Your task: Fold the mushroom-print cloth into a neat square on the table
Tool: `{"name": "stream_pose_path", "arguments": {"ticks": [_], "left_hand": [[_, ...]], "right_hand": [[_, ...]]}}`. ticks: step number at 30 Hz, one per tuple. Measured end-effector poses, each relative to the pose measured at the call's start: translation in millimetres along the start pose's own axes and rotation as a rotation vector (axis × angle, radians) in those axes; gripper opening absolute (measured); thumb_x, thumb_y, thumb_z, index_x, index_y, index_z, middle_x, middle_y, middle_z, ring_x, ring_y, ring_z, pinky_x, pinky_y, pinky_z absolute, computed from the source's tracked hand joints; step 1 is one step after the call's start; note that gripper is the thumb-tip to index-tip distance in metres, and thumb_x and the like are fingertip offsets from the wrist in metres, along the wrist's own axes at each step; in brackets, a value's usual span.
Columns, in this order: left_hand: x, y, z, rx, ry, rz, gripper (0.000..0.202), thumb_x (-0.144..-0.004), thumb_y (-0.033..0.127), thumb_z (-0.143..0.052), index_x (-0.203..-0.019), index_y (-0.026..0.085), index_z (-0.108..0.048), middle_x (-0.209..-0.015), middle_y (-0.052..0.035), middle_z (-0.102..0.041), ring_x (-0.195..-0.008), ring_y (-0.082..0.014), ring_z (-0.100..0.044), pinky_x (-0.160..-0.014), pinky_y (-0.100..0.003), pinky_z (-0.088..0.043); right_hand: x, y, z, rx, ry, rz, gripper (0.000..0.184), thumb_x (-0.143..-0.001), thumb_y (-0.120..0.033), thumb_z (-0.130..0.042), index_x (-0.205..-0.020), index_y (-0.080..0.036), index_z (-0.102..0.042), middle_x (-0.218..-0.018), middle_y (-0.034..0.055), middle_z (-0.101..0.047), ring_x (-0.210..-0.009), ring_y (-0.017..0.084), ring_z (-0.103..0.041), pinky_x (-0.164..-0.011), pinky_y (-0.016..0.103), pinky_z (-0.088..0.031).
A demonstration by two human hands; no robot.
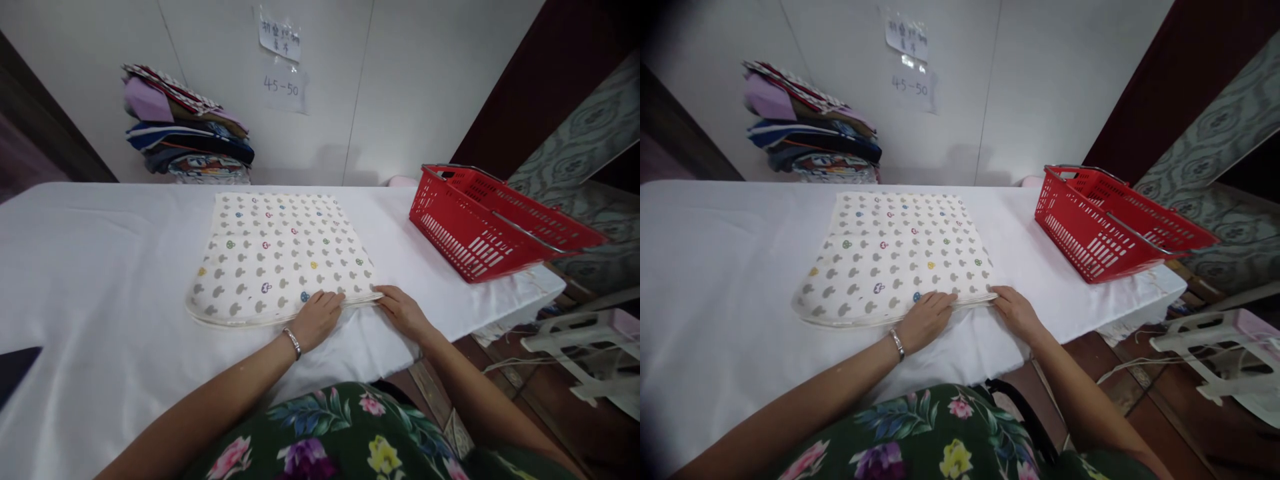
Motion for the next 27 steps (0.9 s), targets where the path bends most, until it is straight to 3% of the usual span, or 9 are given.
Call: {"name": "stream_pose_path", "arguments": {"ticks": [6,12,16,20,23,27], "left_hand": [[0,-4,-6.8,0.059,0.009,0.010,0.020,-0.085,0.007,-0.042,-0.082,0.015,-0.060,-0.103,-0.0059,-0.061,-0.091,-0.0176,-0.051,-0.086,-0.035,-0.037],[-1,-4,-6.8,0.104,0.024,0.062,0.014,-0.084,0.012,-0.048,-0.084,0.016,-0.061,-0.104,-0.0037,-0.062,-0.090,-0.0174,-0.052,-0.085,-0.034,-0.037],[-1,-3,-6.8,0.103,0.024,0.072,0.013,-0.083,0.013,-0.049,-0.082,0.015,-0.062,-0.103,-0.0042,-0.062,-0.089,-0.0179,-0.052,-0.083,-0.034,-0.038],[-1,-3,-5.8,0.093,0.010,0.063,0.013,-0.083,0.013,-0.050,-0.081,0.015,-0.062,-0.102,-0.0062,-0.062,-0.090,-0.0182,-0.053,-0.083,-0.035,-0.039],[-1,-3,-5.2,0.089,0.005,0.062,0.012,-0.083,0.013,-0.050,-0.079,0.015,-0.062,-0.102,-0.0065,-0.062,-0.089,-0.0182,-0.053,-0.082,-0.035,-0.040],[-1,-3,-5.3,0.088,0.006,0.058,0.011,-0.082,0.012,-0.051,-0.081,0.016,-0.062,-0.102,-0.0066,-0.062,-0.090,-0.0184,-0.053,-0.083,-0.035,-0.040]], "right_hand": [[6,-1,-3,0.068,0.082,-0.022,0.017,-0.087,-0.019,-0.047,-0.093,-0.019,-0.062,-0.133,0.0098,-0.048,-0.123,0.025,-0.042,-0.100,0.044,-0.041],[6,-2,-3,-0.073,0.118,-0.065,0.017,-0.085,-0.016,-0.048,-0.098,-0.019,-0.057,-0.123,0.0117,-0.055,-0.118,0.024,-0.047,-0.098,0.048,-0.040],[12,5,-6,-0.316,0.181,-0.322,0.023,-0.083,-0.024,-0.050,-0.106,-0.021,-0.053,-0.117,0.0097,-0.058,-0.106,0.021,-0.054,-0.089,0.041,-0.045],[13,12,-8,-0.606,0.216,-0.694,0.023,-0.081,-0.038,-0.050,-0.094,-0.019,-0.056,-0.087,0.0040,-0.064,-0.074,0.016,-0.058,-0.067,0.029,-0.047],[5,15,-4,-0.639,0.148,-0.809,0.026,-0.080,-0.041,-0.048,-0.078,-0.018,-0.058,-0.070,0.0006,-0.060,-0.063,0.013,-0.052,-0.060,0.024,-0.042],[-3,17,2,-0.517,-0.039,-0.888,0.038,-0.082,-0.047,-0.042,-0.062,-0.018,-0.056,-0.053,-0.0014,-0.052,-0.051,0.011,-0.044,-0.050,0.023,-0.034]]}}
Point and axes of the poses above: each hand's wrist, its own x-axis away from the middle knuckle, its own z-axis out of the back of the hand, y = z × x, the point moved 2 cm from there along -x, towards the middle knuckle
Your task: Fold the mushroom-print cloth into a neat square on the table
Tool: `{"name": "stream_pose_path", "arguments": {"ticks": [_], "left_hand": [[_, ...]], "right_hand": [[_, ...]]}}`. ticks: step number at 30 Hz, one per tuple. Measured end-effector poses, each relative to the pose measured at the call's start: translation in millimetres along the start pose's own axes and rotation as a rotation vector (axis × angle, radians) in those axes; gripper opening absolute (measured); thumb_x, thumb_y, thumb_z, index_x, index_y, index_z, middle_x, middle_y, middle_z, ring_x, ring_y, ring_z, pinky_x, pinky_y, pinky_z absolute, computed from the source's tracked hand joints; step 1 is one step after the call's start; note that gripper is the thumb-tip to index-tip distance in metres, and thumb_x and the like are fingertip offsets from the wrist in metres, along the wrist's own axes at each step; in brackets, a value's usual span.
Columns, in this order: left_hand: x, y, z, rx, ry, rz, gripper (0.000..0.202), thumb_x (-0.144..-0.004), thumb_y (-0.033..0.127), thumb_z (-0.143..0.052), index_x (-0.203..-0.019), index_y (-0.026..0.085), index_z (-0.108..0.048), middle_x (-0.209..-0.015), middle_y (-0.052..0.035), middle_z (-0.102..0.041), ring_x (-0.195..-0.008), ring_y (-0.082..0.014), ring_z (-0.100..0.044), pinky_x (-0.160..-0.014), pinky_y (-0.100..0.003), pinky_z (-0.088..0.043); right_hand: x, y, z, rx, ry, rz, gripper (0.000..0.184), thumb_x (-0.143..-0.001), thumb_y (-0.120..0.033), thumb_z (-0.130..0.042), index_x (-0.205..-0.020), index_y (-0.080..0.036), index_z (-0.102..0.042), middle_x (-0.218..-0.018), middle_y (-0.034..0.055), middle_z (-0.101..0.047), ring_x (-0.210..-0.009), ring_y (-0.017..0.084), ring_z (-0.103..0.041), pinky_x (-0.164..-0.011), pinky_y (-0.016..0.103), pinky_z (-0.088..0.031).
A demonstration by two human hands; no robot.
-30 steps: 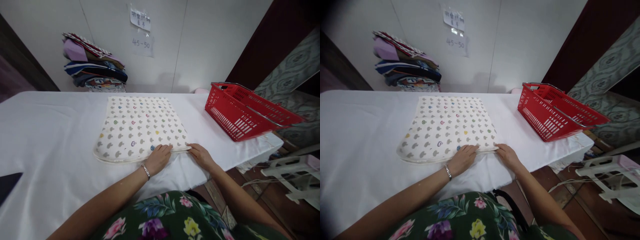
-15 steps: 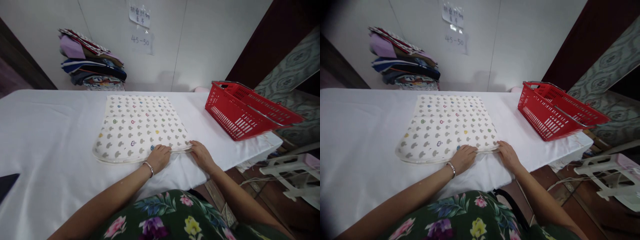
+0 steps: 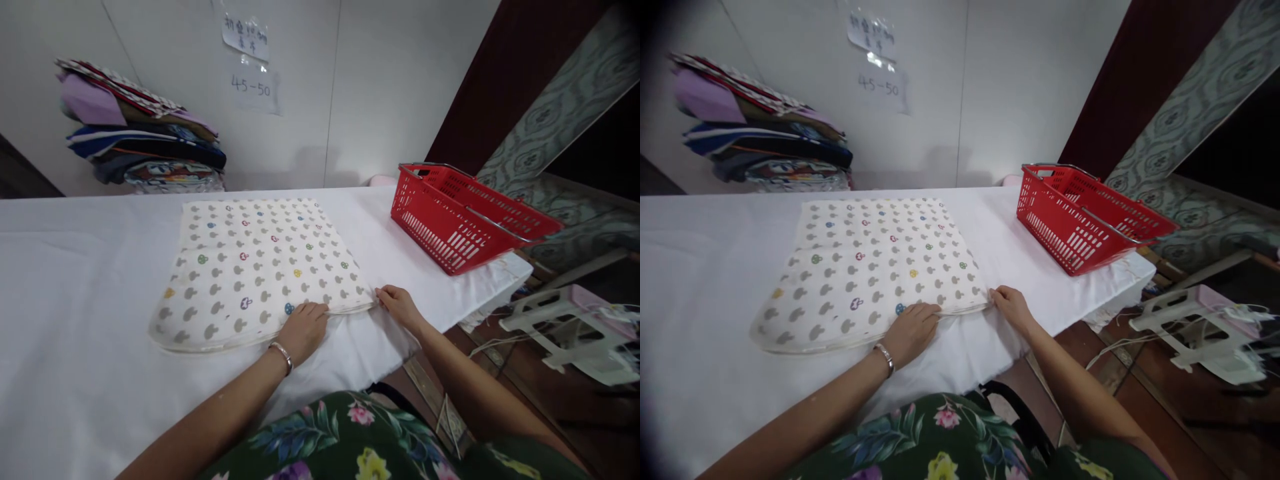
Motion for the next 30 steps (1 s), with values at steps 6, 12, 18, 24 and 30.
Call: {"name": "stream_pose_path", "arguments": {"ticks": [6,12,18,24,30], "left_hand": [[-1,1,0.2,-0.005,-0.036,0.001,0.010,-0.081,0.012,-0.053,-0.080,0.016,-0.062,-0.102,-0.0064,-0.062,-0.090,-0.0188,-0.054,-0.084,-0.036,-0.041],[1,1,-3.6,-0.021,0.002,-0.016,0.014,-0.081,0.008,-0.051,-0.080,0.016,-0.062,-0.111,-0.0064,-0.061,-0.099,-0.0196,-0.051,-0.089,-0.036,-0.039],[4,-1,-9.0,-0.002,-0.005,-0.023,0.014,-0.081,0.008,-0.051,-0.080,0.016,-0.062,-0.113,-0.0069,-0.059,-0.101,-0.0197,-0.050,-0.091,-0.037,-0.038],[2,-1,-6.5,0.001,-0.010,-0.019,0.015,-0.082,0.008,-0.049,-0.080,0.016,-0.062,-0.106,-0.0066,-0.061,-0.094,-0.0187,-0.053,-0.084,-0.035,-0.041],[2,-1,-6.3,-0.004,-0.022,-0.029,0.013,-0.082,0.009,-0.050,-0.079,0.016,-0.062,-0.106,-0.0058,-0.061,-0.094,-0.0194,-0.052,-0.087,-0.036,-0.040]], "right_hand": [[-1,-14,-3,0.218,-0.080,-0.022,0.027,-0.071,-0.044,-0.057,-0.063,-0.019,-0.062,-0.057,-0.0008,-0.057,-0.056,0.012,-0.048,-0.051,0.023,-0.030],[-13,-20,2,0.065,-0.067,-0.091,0.019,-0.070,-0.035,-0.055,-0.064,-0.017,-0.058,-0.051,-0.0041,-0.051,-0.050,0.009,-0.043,-0.048,0.021,-0.030],[-22,-11,1,0.021,-0.106,-0.167,0.021,-0.071,-0.035,-0.055,-0.063,-0.017,-0.055,-0.044,-0.0059,-0.045,-0.041,0.007,-0.038,-0.041,0.019,-0.028],[-26,-5,-1,0.107,-0.200,-0.196,0.024,-0.070,-0.035,-0.061,-0.055,-0.018,-0.054,-0.039,-0.0045,-0.048,-0.038,0.008,-0.042,-0.042,0.020,-0.031],[-29,-7,0,0.155,-0.241,-0.221,0.026,-0.069,-0.034,-0.064,-0.052,-0.018,-0.052,-0.035,-0.0044,-0.047,-0.035,0.008,-0.043,-0.043,0.021,-0.033]]}}
Point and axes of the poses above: each hand's wrist, its own x-axis away from the middle knuckle, its own z-axis out of the back of the hand, y = z × x, the point moved 2 cm from there along -x, towards the middle knuckle
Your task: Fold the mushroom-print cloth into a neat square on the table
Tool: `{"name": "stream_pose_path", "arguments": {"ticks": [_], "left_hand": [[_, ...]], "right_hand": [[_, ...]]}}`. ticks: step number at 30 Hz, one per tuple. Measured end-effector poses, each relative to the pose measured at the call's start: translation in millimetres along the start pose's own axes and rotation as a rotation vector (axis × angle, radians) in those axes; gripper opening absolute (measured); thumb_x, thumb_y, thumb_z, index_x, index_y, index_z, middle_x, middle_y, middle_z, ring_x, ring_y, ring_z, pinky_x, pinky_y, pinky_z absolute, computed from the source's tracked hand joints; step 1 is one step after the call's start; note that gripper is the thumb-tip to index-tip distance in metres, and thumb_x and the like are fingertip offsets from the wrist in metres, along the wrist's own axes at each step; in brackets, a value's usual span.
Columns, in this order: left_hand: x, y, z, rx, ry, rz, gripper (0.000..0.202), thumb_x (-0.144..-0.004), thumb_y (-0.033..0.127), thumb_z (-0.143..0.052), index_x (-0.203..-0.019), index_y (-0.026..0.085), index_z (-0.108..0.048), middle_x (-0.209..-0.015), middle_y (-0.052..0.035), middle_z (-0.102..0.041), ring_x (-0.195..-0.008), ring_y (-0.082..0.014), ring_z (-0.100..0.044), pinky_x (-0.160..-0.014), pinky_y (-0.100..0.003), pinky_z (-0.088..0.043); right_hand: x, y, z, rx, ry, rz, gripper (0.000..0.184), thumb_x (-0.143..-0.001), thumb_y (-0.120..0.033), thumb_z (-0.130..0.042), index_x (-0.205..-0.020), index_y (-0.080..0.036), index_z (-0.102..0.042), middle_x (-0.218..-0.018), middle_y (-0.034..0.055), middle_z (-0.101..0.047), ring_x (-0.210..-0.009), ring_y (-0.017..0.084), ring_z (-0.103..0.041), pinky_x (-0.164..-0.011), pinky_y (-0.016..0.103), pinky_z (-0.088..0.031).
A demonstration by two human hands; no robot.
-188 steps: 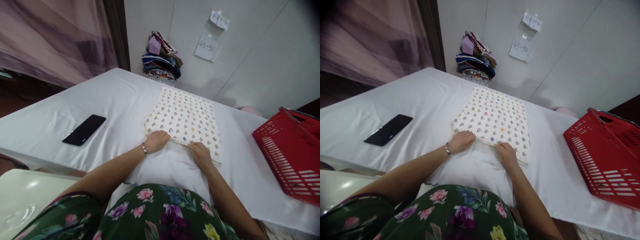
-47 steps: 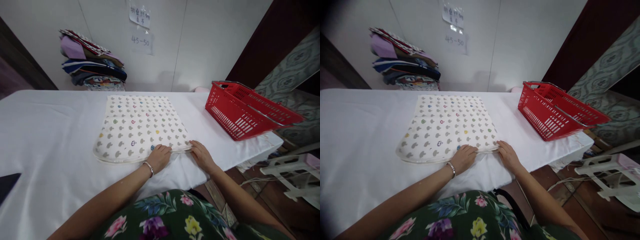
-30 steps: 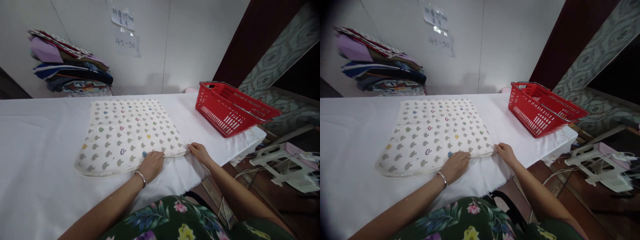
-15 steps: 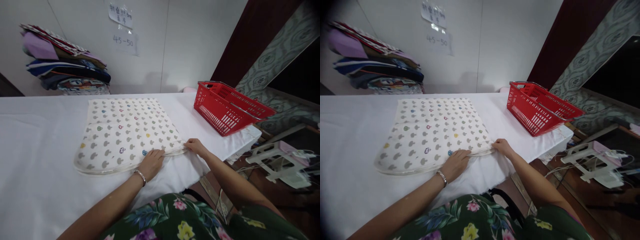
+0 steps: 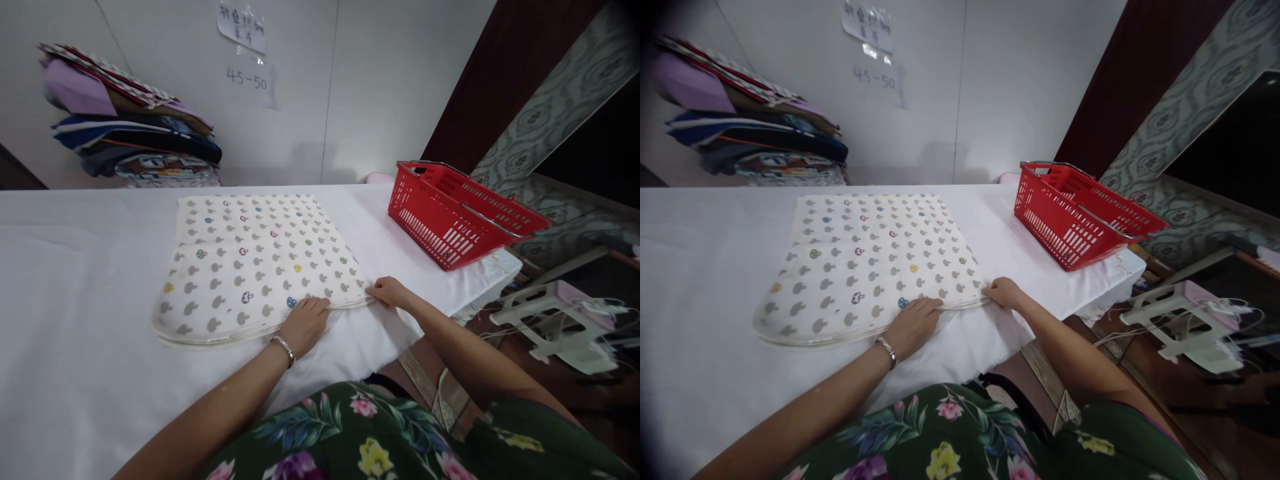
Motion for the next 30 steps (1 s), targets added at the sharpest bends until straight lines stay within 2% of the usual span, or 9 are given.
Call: {"name": "stream_pose_path", "arguments": {"ticks": [9,13,17,24,27,30], "left_hand": [[0,0,-2.6,0.022,0.026,-0.017,0.016,-0.085,0.010,-0.047,-0.082,0.015,-0.062,-0.106,-0.0074,-0.061,-0.094,-0.0184,-0.053,-0.085,-0.036,-0.041],[0,0,-0.8,-0.009,0.033,-0.016,0.018,-0.085,0.009,-0.046,-0.082,0.015,-0.063,-0.111,-0.0076,-0.060,-0.098,-0.0189,-0.052,-0.087,-0.036,-0.040],[1,0,-0.8,-0.013,0.048,-0.017,0.018,-0.085,0.009,-0.046,-0.082,0.015,-0.063,-0.114,-0.0072,-0.059,-0.099,-0.0193,-0.052,-0.088,-0.036,-0.040],[1,-1,-0.5,0.021,0.039,-0.003,0.017,-0.083,0.008,-0.047,-0.082,0.016,-0.063,-0.110,-0.0072,-0.061,-0.097,-0.0185,-0.052,-0.088,-0.036,-0.040],[1,-1,-0.1,0.011,0.033,0.004,0.017,-0.084,0.009,-0.048,-0.081,0.016,-0.063,-0.110,-0.0068,-0.061,-0.096,-0.0190,-0.053,-0.087,-0.035,-0.041],[0,-1,-0.7,-0.004,0.025,0.002,0.017,-0.084,0.010,-0.047,-0.081,0.015,-0.063,-0.110,-0.0061,-0.061,-0.095,-0.0191,-0.053,-0.088,-0.036,-0.041]], "right_hand": [[12,-10,5,-0.161,-0.036,-0.034,0.018,-0.068,-0.023,-0.063,-0.057,-0.017,-0.051,-0.041,-0.0041,-0.051,-0.038,0.008,-0.046,-0.039,0.018,-0.031],[12,-7,4,-0.283,-0.067,-0.068,0.016,-0.069,-0.024,-0.064,-0.063,-0.017,-0.051,-0.047,-0.0015,-0.056,-0.046,0.012,-0.056,-0.041,0.019,-0.041],[13,-3,-1,-0.439,-0.137,-0.081,0.015,-0.073,-0.025,-0.063,-0.075,-0.017,-0.050,-0.051,0.0002,-0.059,-0.050,0.016,-0.061,-0.046,0.026,-0.050],[15,-19,9,-0.709,-0.164,0.042,0.019,-0.075,-0.025,-0.063,-0.089,-0.019,-0.051,-0.073,0.0014,-0.065,-0.058,0.010,-0.062,-0.059,0.023,-0.054],[12,-19,11,-0.698,-0.187,0.035,0.015,-0.076,-0.022,-0.061,-0.088,-0.018,-0.054,-0.072,0.0017,-0.066,-0.058,0.010,-0.062,-0.059,0.022,-0.054],[9,-8,7,-0.579,-0.207,-0.043,0.011,-0.072,-0.017,-0.063,-0.080,-0.014,-0.056,-0.057,0.0031,-0.063,-0.048,0.013,-0.060,-0.047,0.023,-0.053]]}}
Point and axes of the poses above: each hand's wrist, its own x-axis away from the middle knuckle, its own z-axis out of the back of the hand, y = z × x, the point moved 2 cm from there along -x, towards the middle knuckle
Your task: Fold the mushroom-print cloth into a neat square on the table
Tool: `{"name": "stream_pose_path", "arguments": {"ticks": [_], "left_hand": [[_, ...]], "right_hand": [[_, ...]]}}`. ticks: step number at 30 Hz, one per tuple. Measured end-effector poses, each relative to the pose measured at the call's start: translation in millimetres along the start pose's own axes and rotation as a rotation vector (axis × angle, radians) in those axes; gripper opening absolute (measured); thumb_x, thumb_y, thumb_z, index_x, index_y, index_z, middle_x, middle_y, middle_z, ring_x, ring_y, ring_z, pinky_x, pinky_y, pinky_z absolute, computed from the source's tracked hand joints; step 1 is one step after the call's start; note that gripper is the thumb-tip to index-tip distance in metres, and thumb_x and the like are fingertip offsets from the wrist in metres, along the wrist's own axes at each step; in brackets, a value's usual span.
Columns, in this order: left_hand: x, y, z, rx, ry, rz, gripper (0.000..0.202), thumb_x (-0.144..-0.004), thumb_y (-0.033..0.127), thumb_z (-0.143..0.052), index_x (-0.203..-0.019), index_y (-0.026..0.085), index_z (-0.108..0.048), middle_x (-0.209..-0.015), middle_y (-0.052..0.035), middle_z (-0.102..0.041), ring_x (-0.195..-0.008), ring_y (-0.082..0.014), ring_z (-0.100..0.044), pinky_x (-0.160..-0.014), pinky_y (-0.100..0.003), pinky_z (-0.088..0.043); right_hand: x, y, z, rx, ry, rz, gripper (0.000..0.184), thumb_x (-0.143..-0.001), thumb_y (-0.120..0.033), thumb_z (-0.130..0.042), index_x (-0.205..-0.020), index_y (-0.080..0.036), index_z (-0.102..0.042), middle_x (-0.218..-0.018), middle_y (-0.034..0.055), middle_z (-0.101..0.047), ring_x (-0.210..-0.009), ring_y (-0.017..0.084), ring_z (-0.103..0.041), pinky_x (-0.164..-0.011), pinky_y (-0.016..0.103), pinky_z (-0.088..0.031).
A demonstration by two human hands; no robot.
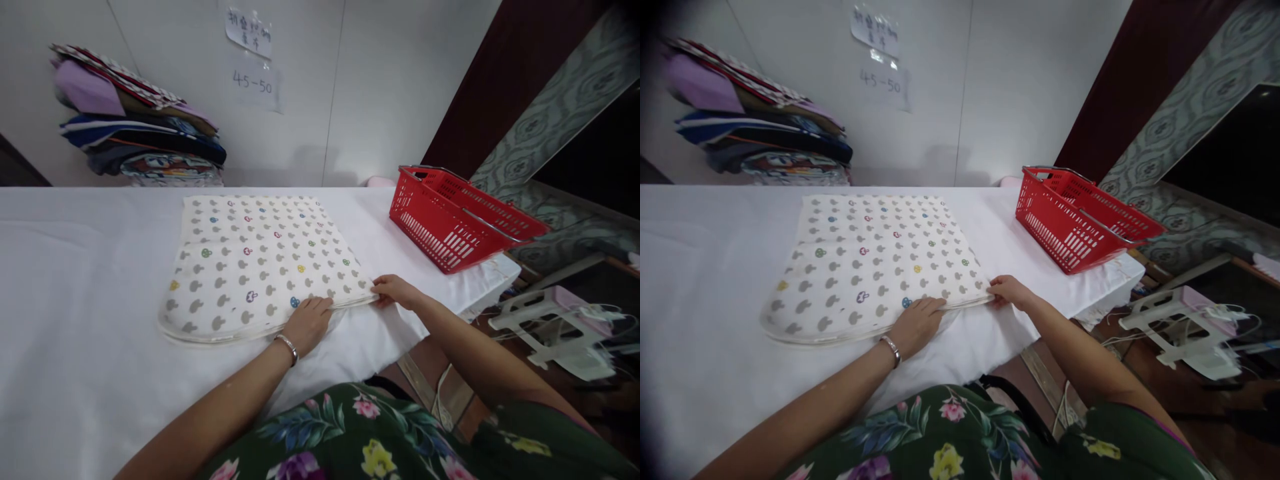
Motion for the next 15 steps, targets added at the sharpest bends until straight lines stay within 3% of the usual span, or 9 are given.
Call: {"name": "stream_pose_path", "arguments": {"ticks": [5,11,15], "left_hand": [[1,0,-0.7,0.002,0.001,-0.013,0.019,-0.084,0.010,-0.046,-0.083,0.015,-0.063,-0.112,-0.0064,-0.061,-0.097,-0.0189,-0.053,-0.088,-0.036,-0.041],[1,-1,4.5,0.027,0.055,0.006,0.018,-0.084,0.010,-0.045,-0.082,0.015,-0.063,-0.112,-0.0058,-0.061,-0.097,-0.0194,-0.053,-0.086,-0.035,-0.042],[0,-2,8.3,0.067,0.031,0.051,0.014,-0.082,0.012,-0.049,-0.083,0.016,-0.063,-0.115,-0.0058,-0.060,-0.098,-0.0198,-0.053,-0.086,-0.036,-0.042]], "right_hand": [[-3,11,2,0.068,0.028,-0.042,0.013,-0.069,-0.017,-0.065,-0.078,-0.012,-0.057,-0.050,0.0031,-0.061,-0.043,0.013,-0.058,-0.041,0.023,-0.050],[7,-3,0,-0.002,0.086,0.074,0.037,-0.073,-0.019,-0.062,-0.107,-0.018,-0.048,-0.053,-0.0047,-0.059,-0.044,0.011,-0.057,-0.044,0.021,-0.050],[12,-16,0,-0.122,0.051,0.128,0.043,-0.073,-0.017,-0.061,-0.113,-0.020,-0.044,-0.058,-0.0036,-0.060,-0.049,0.011,-0.059,-0.046,0.020,-0.049]]}}
Point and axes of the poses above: each hand's wrist, its own x-axis away from the middle knuckle, its own z-axis out of the back of the hand, y = z × x, the point moved 2 cm from there along -x, towards the middle knuckle
